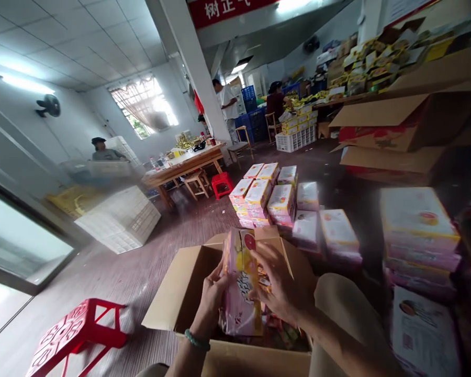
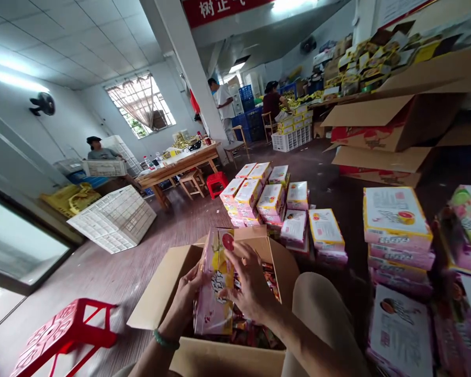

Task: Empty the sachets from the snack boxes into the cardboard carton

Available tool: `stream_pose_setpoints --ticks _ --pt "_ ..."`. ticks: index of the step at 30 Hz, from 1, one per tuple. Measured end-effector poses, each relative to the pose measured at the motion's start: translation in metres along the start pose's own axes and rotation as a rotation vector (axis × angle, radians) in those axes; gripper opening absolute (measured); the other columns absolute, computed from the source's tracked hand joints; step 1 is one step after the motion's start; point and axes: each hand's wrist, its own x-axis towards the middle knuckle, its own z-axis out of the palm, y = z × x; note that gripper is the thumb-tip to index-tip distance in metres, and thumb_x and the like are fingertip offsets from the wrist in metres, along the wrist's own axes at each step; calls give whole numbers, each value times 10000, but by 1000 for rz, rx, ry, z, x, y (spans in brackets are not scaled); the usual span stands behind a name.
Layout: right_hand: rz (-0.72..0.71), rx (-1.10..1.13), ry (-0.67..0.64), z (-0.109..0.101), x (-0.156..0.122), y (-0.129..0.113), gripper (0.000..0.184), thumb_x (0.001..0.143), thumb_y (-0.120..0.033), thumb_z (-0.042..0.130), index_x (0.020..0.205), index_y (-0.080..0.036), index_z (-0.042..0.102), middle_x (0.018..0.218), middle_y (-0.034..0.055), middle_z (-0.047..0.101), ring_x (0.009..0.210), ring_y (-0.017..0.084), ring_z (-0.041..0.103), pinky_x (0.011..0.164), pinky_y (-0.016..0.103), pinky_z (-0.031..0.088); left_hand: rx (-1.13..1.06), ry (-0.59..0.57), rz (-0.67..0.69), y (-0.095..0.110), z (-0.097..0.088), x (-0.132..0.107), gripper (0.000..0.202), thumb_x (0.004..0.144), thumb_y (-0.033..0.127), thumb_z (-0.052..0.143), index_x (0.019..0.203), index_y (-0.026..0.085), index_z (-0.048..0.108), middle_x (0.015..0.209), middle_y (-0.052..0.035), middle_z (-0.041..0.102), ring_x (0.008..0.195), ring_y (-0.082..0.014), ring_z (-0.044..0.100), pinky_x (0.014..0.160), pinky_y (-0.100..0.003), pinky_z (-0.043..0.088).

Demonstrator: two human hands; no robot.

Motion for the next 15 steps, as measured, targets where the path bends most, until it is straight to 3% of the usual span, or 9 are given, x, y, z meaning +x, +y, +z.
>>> stream_pose_setpoints --ticks 2,4,7,9,12,15 --pt "-233 -208 -136 -3 20 -2 400 951 -417 653 1272 -179 637 1377 192 602 1393 372 456 1179 618 334 89 -19 4 0 -3 4 650 663 276 867 1285 144 729 979 -74 787 903 -276 714 786 -336 553" --pt "-376 -366 -302 -4 37 -4 344 941 -460 676 1074 -143 683 1167 175 687 1216 352 565 1100 577 403 160 -21 -3 0 -7 9 659 656 261 855 1290 131 730 952 -69 786 839 -248 696 740 -314 529" --pt "-411 -467 -537 0 49 -1 438 841 -563 772 945 -143 704 935 117 711 937 295 622 909 479 467 245 42 -60 1 -15 14 747 592 187 844 1323 116 708 865 -58 776 705 -196 645 650 -283 475" --pt "-441 -420 -630 4 50 3 323 857 -485 778 868 -169 710 865 71 707 821 236 610 829 412 443 245 36 -114 4 -21 19 762 572 139 814 1326 122 704 853 -53 770 676 -175 624 625 -266 450" --pt "-494 -274 -614 10 49 8 205 951 -309 675 780 -197 696 836 31 704 770 187 592 775 365 397 169 -58 -190 8 -30 31 664 564 105 780 1227 140 754 829 -41 756 674 -164 622 621 -251 440" --pt "-442 -51 -472 12 51 7 293 978 -255 611 694 -194 650 763 21 671 727 164 563 743 339 382 166 -79 -238 13 -45 40 334 566 137 795 899 117 803 705 -27 700 607 -150 585 576 -253 417"
